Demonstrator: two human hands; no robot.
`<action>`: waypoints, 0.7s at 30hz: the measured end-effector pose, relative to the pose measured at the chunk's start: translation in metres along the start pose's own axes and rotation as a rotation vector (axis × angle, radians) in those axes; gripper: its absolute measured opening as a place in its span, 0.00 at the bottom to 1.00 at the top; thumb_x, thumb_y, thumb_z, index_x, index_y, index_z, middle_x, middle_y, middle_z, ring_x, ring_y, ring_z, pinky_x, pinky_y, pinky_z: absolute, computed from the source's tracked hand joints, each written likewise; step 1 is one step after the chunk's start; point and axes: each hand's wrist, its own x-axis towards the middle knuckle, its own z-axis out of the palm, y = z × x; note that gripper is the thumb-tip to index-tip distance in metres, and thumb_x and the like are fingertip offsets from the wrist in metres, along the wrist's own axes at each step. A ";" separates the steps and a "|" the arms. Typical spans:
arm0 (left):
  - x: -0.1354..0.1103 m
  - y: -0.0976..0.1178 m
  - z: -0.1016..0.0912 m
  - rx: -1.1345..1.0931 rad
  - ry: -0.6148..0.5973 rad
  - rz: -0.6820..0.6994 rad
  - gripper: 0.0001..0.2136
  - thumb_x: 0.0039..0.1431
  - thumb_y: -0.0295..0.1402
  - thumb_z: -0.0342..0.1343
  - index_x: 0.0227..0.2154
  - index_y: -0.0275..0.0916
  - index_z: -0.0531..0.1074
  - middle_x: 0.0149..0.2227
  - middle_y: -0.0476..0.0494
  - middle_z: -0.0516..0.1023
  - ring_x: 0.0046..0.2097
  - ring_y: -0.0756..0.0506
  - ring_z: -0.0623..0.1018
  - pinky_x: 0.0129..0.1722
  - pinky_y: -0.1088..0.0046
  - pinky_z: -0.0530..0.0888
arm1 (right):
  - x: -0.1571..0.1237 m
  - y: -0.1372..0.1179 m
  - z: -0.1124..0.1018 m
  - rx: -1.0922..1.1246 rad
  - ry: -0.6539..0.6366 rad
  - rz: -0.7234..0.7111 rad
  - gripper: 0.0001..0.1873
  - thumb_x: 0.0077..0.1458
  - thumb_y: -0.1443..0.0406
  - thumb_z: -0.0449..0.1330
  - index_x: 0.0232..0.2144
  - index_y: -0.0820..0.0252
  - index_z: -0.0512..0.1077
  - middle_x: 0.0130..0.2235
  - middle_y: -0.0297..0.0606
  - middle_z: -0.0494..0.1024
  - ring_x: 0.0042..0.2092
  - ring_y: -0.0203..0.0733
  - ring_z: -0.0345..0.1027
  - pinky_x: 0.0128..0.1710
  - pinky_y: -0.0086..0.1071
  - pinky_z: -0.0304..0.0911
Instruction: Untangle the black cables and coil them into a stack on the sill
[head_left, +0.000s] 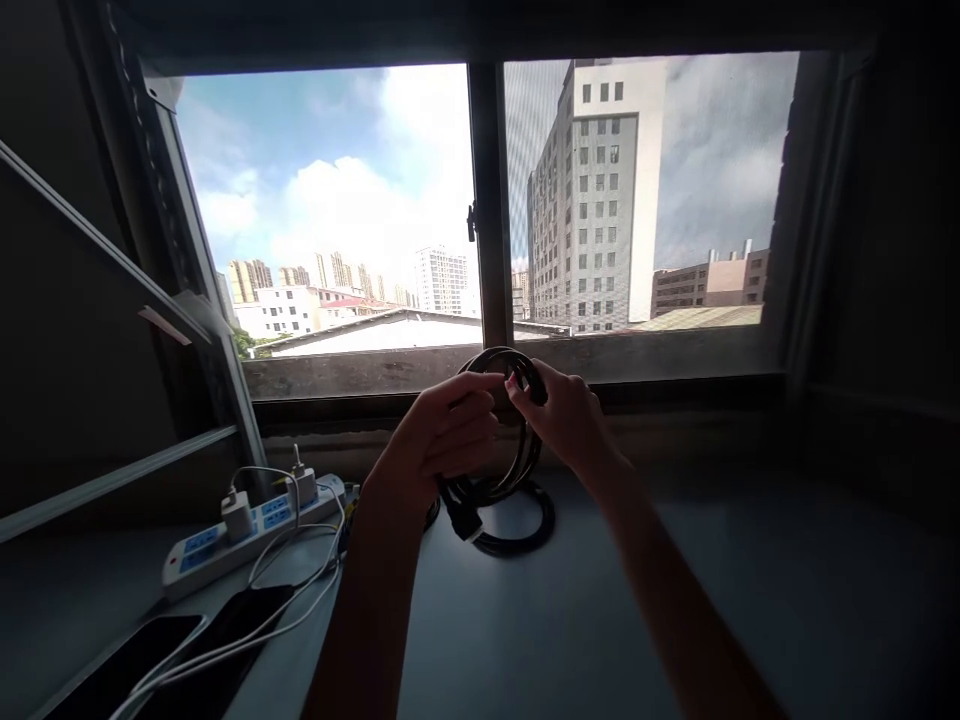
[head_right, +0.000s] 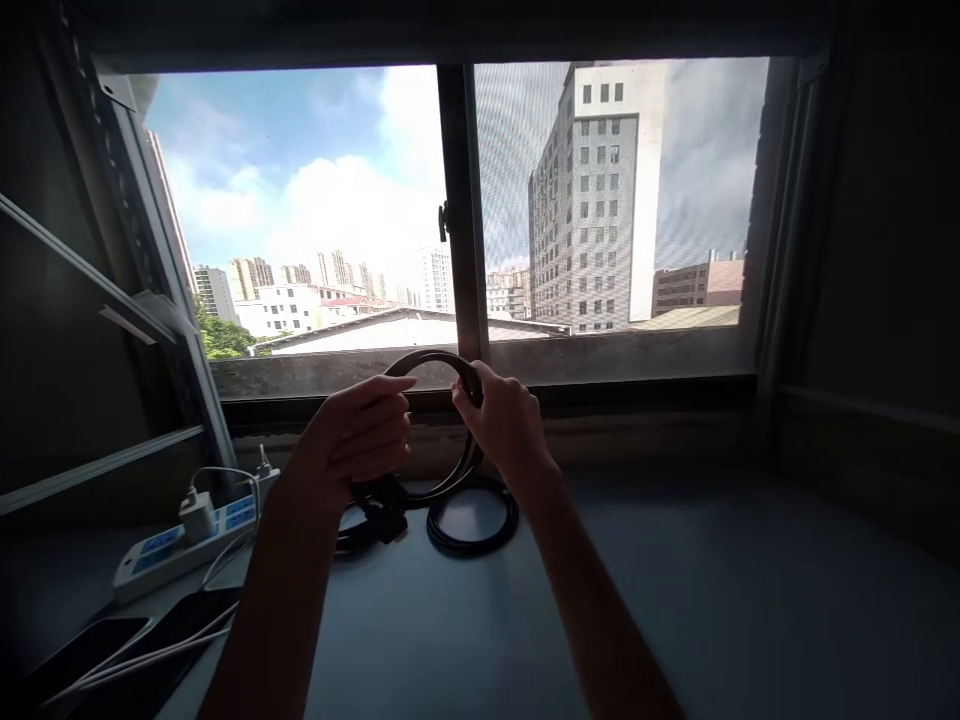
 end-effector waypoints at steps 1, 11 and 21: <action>0.000 0.000 0.000 0.002 0.007 -0.013 0.25 0.59 0.30 0.46 0.08 0.38 0.44 0.07 0.57 0.41 0.08 0.58 0.46 0.08 0.82 0.46 | 0.000 0.001 0.001 -0.002 -0.045 -0.008 0.04 0.59 0.66 0.63 0.33 0.58 0.70 0.25 0.27 0.71 0.29 0.42 0.68 0.24 0.26 0.49; 0.022 -0.004 -0.045 -0.001 0.094 -0.056 0.23 0.57 0.32 0.41 0.09 0.40 0.42 0.07 0.56 0.41 0.08 0.55 0.51 0.09 0.79 0.51 | 0.001 0.011 0.016 -0.165 -0.449 0.130 0.17 0.66 0.58 0.55 0.28 0.59 0.74 0.29 0.33 0.73 0.35 0.43 0.67 0.29 0.29 0.53; 0.061 -0.062 -0.096 0.521 0.494 -0.211 0.15 0.51 0.39 0.47 0.15 0.40 0.52 0.11 0.58 0.47 0.12 0.56 0.50 0.11 0.80 0.52 | -0.009 0.057 0.050 -0.060 -0.973 0.367 0.17 0.65 0.63 0.57 0.24 0.64 0.72 0.25 0.34 0.71 0.30 0.42 0.67 0.31 0.30 0.61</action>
